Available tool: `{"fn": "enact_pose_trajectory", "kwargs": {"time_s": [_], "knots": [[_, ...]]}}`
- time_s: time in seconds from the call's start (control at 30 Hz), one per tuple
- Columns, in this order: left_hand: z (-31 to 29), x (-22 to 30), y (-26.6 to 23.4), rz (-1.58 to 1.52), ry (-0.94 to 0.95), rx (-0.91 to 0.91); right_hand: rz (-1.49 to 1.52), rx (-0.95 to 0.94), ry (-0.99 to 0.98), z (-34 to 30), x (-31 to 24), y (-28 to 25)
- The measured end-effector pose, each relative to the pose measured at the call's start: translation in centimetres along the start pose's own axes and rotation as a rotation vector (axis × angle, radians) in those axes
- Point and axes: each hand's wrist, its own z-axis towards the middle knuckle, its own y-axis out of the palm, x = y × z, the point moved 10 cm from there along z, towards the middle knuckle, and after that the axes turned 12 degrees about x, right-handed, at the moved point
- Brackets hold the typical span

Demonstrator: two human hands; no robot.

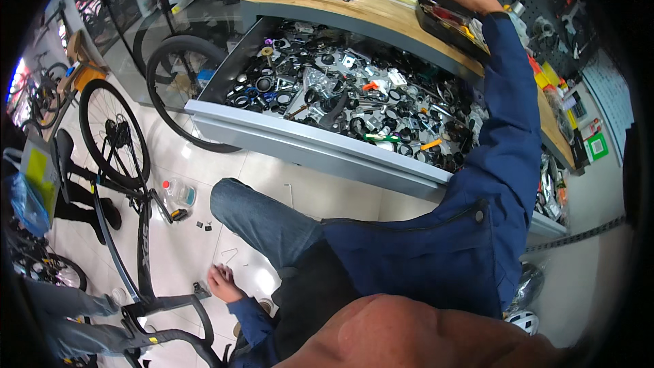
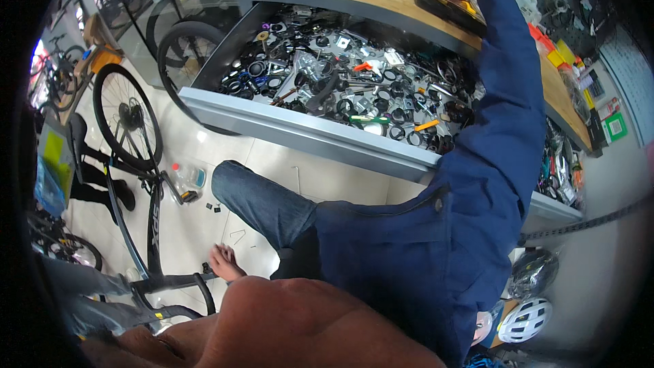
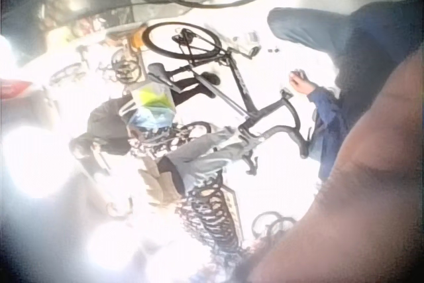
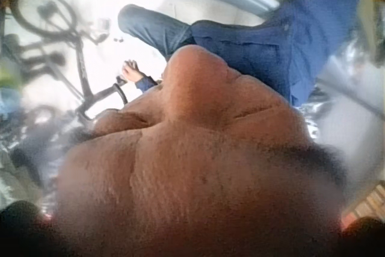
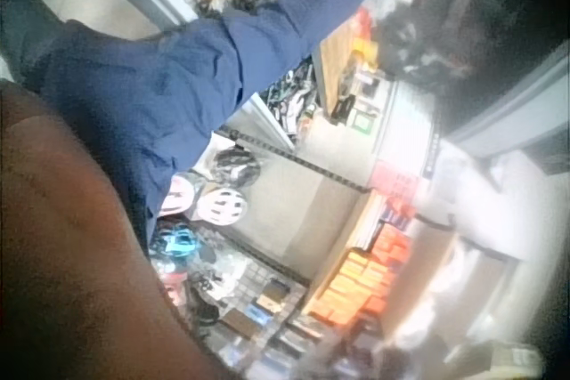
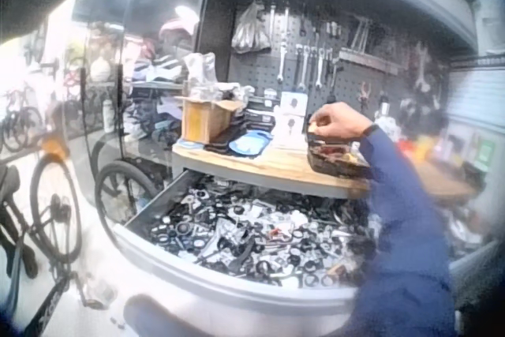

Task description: The person removes the front wheel from a bicycle, then detaches the handlebar assembly from the frame. They open a drawer to retrieve a small Allen key and use it to loosen a bolt on the handlebar stem. Finally, they wipe a small yellow component with a tissue.

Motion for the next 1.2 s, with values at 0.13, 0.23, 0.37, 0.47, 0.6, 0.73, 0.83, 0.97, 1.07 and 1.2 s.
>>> {"fn": "enact_pose_trajectory", "kwargs": {"time_s": [0.13, 0.23, 0.37, 0.47, 0.6, 0.73, 0.83, 0.97, 1.07, 1.2], "knots": [[-3.4, 9.7, 10.2, -0.076, 0.129, -0.197, 0.438, -0.133, -0.062, -0.5, -12.2, 1.2], [-9.1, 17.1, 20.3, -0.109, 0.257, -0.482, 0.638, -0.251, -0.212, -1.4, -22.7, 1.7], [-18.7, 23.3, 31.6, -0.2, 0.175, -0.939, 0.698, -0.215, -0.644, -2.5, -35.2, 0.8], [-23.3, 24.9, 35.6, -0.286, -0.052, -1.065, 0.775, -0.16, -0.755, -3.3, -39.8, 0.0], [-24.2, 25.6, 37.0, -0.362, -0.182, -1.045, 0.824, -0.208, -0.786, -3.6, -42.1, 0.4], [-23.3, 25.1, 37.5, -0.334, -0.15, -1.041, 0.87, -0.189, -0.778, -3.3, -41.4, 1.8], [-21.3, 24.9, 37.7, -0.348, -0.123, -0.993, 0.964, -0.278, -0.498, -0.8, -35.1, 5.5], [-16.0, 24.9, 36.2, -0.372, -0.074, -0.849, 0.265, 0.147, -0.257, 12.2, -13.7, 7.0], [-11.4, 24.5, 33.7, -0.363, -0.028, -0.663, -0.464, 0.135, 0.001, 15.7, 4.2, 12.1], [-7.0, 22.9, 29.9, -0.307, 0.015, -0.475, -0.47, -0.2, 0.244, 17.4, 14.4, 21.0]]}}
